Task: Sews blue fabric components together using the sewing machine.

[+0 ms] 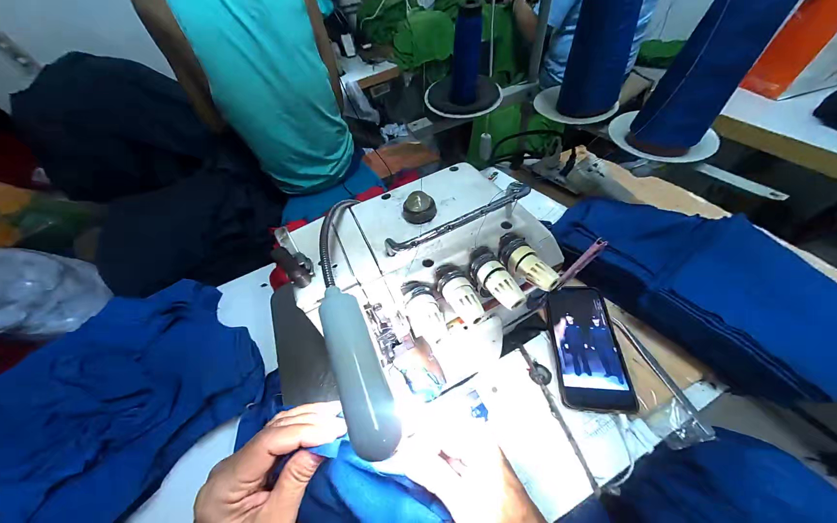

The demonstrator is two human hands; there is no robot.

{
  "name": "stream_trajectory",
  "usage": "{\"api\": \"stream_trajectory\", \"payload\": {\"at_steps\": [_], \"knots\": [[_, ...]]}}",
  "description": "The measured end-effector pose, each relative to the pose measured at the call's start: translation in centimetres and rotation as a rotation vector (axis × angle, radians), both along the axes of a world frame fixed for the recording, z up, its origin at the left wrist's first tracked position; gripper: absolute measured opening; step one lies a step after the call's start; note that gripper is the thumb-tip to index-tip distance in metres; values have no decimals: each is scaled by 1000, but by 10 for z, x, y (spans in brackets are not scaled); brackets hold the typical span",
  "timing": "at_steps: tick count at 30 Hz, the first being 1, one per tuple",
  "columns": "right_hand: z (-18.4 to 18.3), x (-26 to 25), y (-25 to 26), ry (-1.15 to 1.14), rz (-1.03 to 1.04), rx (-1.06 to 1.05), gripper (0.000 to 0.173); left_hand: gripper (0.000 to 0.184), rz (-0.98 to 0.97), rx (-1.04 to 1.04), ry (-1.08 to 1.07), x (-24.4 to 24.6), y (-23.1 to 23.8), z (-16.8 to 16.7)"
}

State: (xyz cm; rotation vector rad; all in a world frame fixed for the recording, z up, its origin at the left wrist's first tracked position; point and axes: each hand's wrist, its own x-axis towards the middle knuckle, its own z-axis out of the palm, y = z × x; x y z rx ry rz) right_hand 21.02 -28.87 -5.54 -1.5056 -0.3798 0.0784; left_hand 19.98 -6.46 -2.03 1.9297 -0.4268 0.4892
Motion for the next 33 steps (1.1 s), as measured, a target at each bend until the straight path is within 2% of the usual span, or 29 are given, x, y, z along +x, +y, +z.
{"api": "stream_trajectory", "payload": {"at_steps": [3,6,8,10,12,13,17,21,23,29,31,33], "knots": [[14,4,4,96,85,115,13,18,-69,-3,-6,-2,1,18],[37,8,10,50,122,204,10,18,-288,-18,-1,-17,-3,47],[43,13,14,-1,124,214,12,12,-312,-7,16,-19,-15,56],[35,14,14,-65,76,177,12,7,-145,88,39,-10,-20,40],[22,12,12,-105,14,131,16,9,-35,11,54,0,-15,14],[16,9,11,-104,-12,110,16,11,-27,-17,83,0,-14,11],[6,3,10,-86,-57,24,18,7,-99,26,77,2,-11,14],[16,6,10,-54,35,111,14,11,-160,-44,56,3,-11,16],[20,7,11,-56,68,144,12,11,-157,-63,63,2,-13,17],[20,13,9,-108,-2,117,11,9,-110,-78,31,3,-18,19],[20,8,4,-55,-1,66,12,7,-198,-88,13,-9,-30,33],[19,3,-1,30,11,-3,14,9,-372,-169,45,-25,-44,50]]}}
